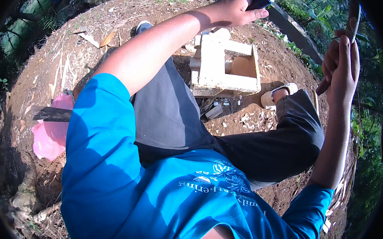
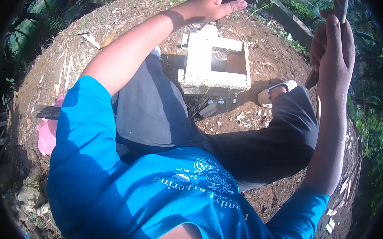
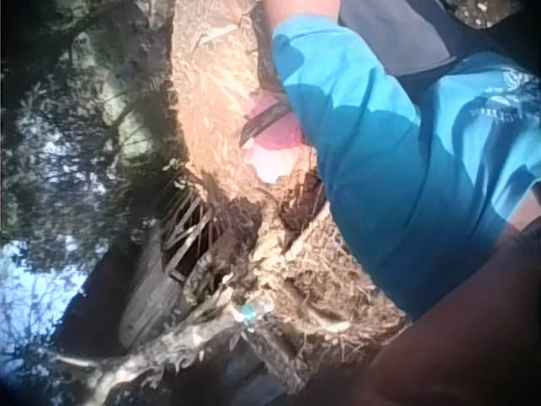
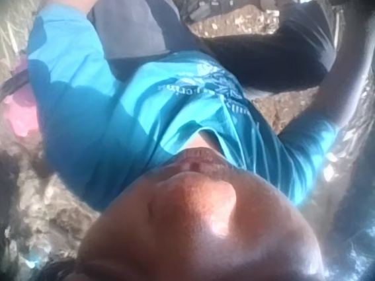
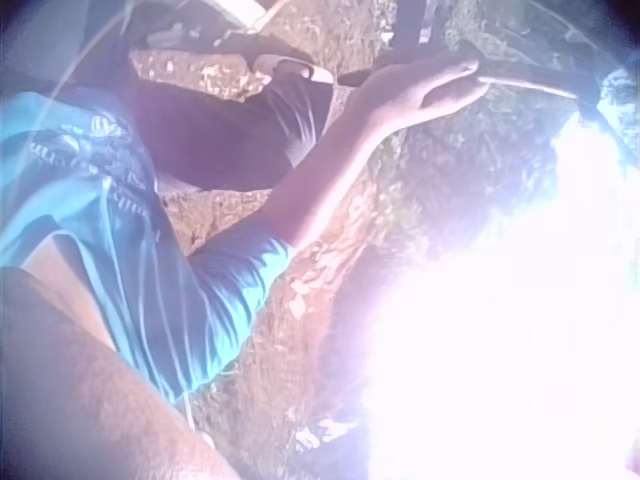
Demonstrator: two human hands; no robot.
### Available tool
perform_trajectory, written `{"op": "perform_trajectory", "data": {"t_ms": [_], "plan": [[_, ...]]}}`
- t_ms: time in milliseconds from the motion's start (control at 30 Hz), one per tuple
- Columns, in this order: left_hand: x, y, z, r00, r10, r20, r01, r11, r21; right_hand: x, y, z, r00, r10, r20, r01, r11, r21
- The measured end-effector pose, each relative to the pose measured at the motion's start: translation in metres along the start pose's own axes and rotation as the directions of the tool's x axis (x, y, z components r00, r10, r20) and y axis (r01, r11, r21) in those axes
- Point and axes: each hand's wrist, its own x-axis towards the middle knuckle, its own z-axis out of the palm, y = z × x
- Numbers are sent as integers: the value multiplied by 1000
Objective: The person saws a piece of wood held in a wooden frame while sitting on the ground, then uses a hammer and a small chisel-like tool to work on the wood.
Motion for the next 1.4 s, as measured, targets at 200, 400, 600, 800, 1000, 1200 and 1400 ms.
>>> {"op": "perform_trajectory", "data": {"t_ms": [200, 400, 600, 800, 1000, 1200, 1400], "plan": [[5, -4, -4, 990, 141, 21, -142, 988, 64, -4, -10, 10, 997, 34, 74, -25, 992, -125], [14, -17, 4, 985, 154, 75, -153, 988, -20, -3, 31, 6, 990, 70, 123, -22, 933, -359], [8, -7, -3, 995, 95, 30, -96, 995, 40, -6, 24, 9, 994, -85, 71, 95, 983, -156], [1, -19, -13, 984, 170, -46, -169, 985, 21, 6, -7, 10, 983, -153, -97, 172, 956, 236], [4, -29, -17, 958, 284, -35, -280, 956, 86, 11, -20, 20, 994, -29, 101, 41, 992, -116], [-5, -11, -6, 983, 168, -76, -162, 984, 77, 7, 6, 27, 978, 5, 208, 85, 901, -425], [-8, -11, -14, 986, 161, -41, -160, 986, 41, 6, 9, 36, 984, -123, 128, 142, 978, -153]]}}
